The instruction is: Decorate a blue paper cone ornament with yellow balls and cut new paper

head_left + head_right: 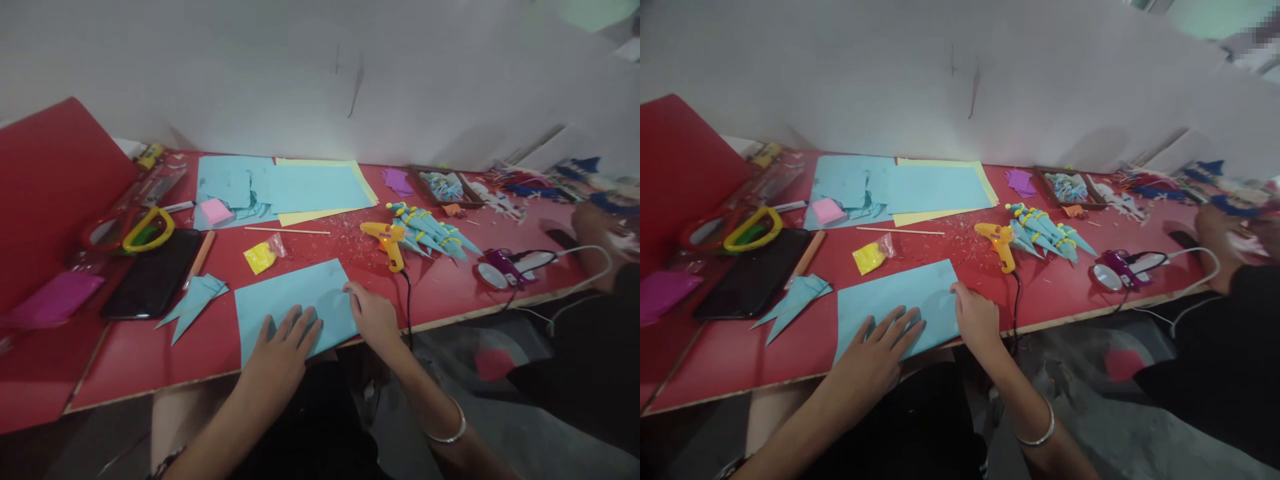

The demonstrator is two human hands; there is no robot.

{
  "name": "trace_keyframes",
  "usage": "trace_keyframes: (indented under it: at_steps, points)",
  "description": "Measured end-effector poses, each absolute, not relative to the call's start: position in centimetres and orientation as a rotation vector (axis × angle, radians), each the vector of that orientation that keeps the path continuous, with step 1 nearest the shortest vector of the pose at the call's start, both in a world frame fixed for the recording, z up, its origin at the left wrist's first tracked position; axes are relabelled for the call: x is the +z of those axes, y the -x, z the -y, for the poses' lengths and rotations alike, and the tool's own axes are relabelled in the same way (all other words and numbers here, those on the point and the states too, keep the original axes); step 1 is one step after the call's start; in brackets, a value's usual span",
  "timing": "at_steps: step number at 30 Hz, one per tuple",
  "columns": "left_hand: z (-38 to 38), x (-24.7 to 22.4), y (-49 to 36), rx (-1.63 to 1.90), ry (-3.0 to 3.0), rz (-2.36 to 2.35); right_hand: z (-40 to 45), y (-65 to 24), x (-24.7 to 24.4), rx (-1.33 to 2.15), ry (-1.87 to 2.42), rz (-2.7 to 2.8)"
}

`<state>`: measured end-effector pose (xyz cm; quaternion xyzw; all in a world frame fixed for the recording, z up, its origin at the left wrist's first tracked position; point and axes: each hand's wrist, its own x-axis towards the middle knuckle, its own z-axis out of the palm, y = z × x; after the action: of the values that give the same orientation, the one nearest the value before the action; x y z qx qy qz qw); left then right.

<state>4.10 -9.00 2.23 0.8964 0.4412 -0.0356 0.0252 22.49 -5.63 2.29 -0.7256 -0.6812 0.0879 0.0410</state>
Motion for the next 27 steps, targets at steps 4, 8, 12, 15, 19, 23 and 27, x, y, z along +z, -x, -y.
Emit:
trace_keyframes:
  at_steps: [4,8,12,15,19,23,27]
  points:
    - [9.5,1.8,-4.2,-0.080,-2.776,-1.424,5.6,-22.4,2.5,0.271,2.249,2.109]
    - [10.2,1.4,-4.2,-0.055,-2.803,-1.482,5.6,-22.4,2.5,0.250,2.264,2.125]
    - [10.5,1.1,-4.2,-0.054,-2.838,-1.499,5.5,-22.3,2.6,0.261,2.295,2.130]
    - [10.6,1.0,-4.2,-0.057,-2.850,-1.514,5.5,-22.3,2.7,0.255,2.294,2.133]
    - [10.7,0.8,-4.2,-0.041,-2.864,-1.516,5.5,-22.3,2.7,0.239,2.287,2.149]
    - [10.8,0.7,-4.1,-0.027,-2.865,-1.520,5.4,-22.3,2.6,0.244,2.291,2.143]
    - [10.8,0.6,-4.0,-0.026,-2.862,-1.518,5.3,-22.2,2.6,0.243,2.308,2.127]
